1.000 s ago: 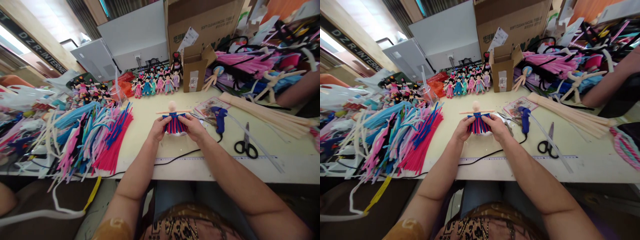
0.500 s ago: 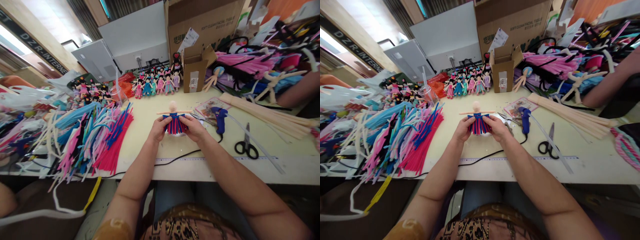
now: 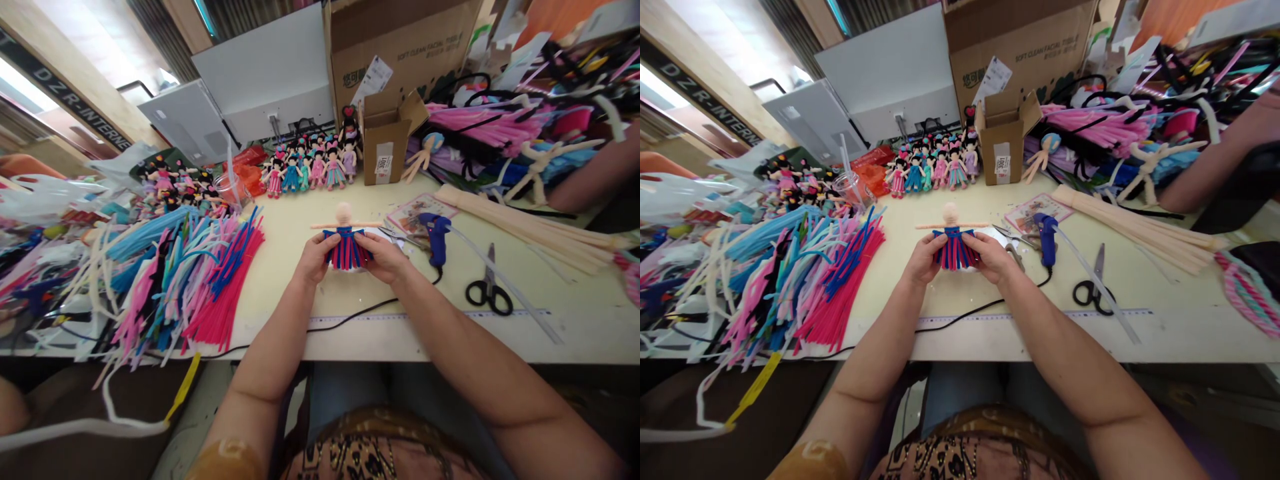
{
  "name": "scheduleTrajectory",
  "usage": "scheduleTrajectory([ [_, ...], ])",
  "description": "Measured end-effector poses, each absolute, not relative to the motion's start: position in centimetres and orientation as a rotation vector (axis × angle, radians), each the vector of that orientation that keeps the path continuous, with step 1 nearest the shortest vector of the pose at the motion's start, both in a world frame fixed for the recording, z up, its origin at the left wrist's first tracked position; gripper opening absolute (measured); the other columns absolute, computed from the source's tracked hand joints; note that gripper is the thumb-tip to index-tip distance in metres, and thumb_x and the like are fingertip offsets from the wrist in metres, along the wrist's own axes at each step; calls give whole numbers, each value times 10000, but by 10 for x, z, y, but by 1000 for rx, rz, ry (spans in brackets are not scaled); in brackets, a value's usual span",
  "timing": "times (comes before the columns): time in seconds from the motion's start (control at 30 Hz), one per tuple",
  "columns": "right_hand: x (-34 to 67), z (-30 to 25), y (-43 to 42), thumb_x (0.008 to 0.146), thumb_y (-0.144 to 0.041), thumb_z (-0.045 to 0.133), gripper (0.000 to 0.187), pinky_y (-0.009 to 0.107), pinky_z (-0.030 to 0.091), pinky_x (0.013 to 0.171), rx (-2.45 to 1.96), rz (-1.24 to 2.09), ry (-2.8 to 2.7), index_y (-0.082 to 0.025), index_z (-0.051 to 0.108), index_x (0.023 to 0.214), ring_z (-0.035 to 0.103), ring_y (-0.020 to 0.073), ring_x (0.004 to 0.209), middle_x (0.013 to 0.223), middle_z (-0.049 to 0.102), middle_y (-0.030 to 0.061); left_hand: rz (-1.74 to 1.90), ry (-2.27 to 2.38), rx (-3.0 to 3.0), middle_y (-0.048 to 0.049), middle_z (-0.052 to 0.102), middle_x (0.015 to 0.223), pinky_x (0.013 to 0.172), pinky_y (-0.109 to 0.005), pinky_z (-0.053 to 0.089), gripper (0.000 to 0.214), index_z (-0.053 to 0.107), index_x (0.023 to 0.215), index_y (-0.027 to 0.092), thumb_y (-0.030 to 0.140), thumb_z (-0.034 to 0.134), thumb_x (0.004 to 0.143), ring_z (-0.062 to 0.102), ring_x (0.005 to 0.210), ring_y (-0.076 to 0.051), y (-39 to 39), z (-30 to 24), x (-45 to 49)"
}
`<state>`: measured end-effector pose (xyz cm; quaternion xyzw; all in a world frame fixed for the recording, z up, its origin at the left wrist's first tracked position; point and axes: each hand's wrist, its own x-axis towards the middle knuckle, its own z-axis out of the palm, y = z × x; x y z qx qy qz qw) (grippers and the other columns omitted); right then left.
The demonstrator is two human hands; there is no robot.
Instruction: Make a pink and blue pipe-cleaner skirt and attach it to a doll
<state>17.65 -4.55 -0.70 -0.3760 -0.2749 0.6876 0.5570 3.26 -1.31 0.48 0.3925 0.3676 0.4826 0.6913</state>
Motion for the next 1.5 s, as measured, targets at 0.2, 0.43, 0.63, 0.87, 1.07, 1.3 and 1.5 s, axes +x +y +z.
scheduleTrajectory([
  [0.2, 176, -7, -45, 542, -427, 835, 365, 257, 444, 578, -884, 1672, -600, -214, 650, 773, 582, 127, 596, 713, 678, -26, 1071, 807, 877, -36, 717, 738, 738, -273, 483, 347, 698, 743, 138, 336, 853, 504, 651, 679, -147, -14, 6, 34],
  [0.43, 176, -5, -48, 525, -442, 835, 388, 281, 436, 571, -942, 1695, -556, -227, 592, 738, 553, 137, 568, 632, 618, -52, 1050, 822, 872, -28, 709, 709, 726, -278, 483, 340, 691, 717, 143, 338, 859, 494, 641, 654, -143, -14, 5, 34],
  [0.63, 176, -8, -45, 490, -445, 839, 421, 257, 376, 536, -969, 1567, -600, -216, 553, 699, 490, 111, 546, 619, 564, -61, 1048, 822, 867, -26, 711, 719, 749, -293, 477, 351, 689, 739, 145, 324, 862, 490, 652, 680, -155, -12, 2, 35],
  [0.87, 172, -7, -45, 498, -401, 824, 389, 254, 348, 552, -998, 1329, -611, -212, 535, 677, 456, 99, 566, 617, 524, -68, 1049, 808, 861, -18, 710, 715, 700, -268, 488, 315, 697, 740, 149, 299, 854, 511, 643, 656, -136, -10, -2, 35],
  [1.07, 168, -6, -45, 559, -345, 773, 282, 262, 390, 624, -1023, 1265, -618, -219, 622, 761, 530, 116, 659, 727, 619, -44, 1058, 785, 951, -13, 714, 775, 724, -269, 476, 341, 717, 821, 165, 291, 839, 529, 634, 685, -134, -14, 2, 38],
  [1.3, 166, -17, -43, 759, -359, 594, 216, 328, 444, 851, -1038, 1035, -925, -233, 707, 893, 607, 179, 879, 849, 694, -13, 1166, 959, 1152, 50, 583, 563, 546, -208, 393, 238, 670, 704, 157, 286, 801, 552, 485, 518, -70, -18, 5, 39],
  [1.5, 166, -16, -46, 737, -378, 663, 304, 333, 475, 797, -1057, 1016, -1109, -212, 705, 988, 608, 197, 888, 985, 684, 31, 1264, 1141, 1442, 19, 630, 695, 646, -250, 441, 212, 689, 801, 166, 253, 746, 616, 555, 659, -118, -17, 2, 38],
])
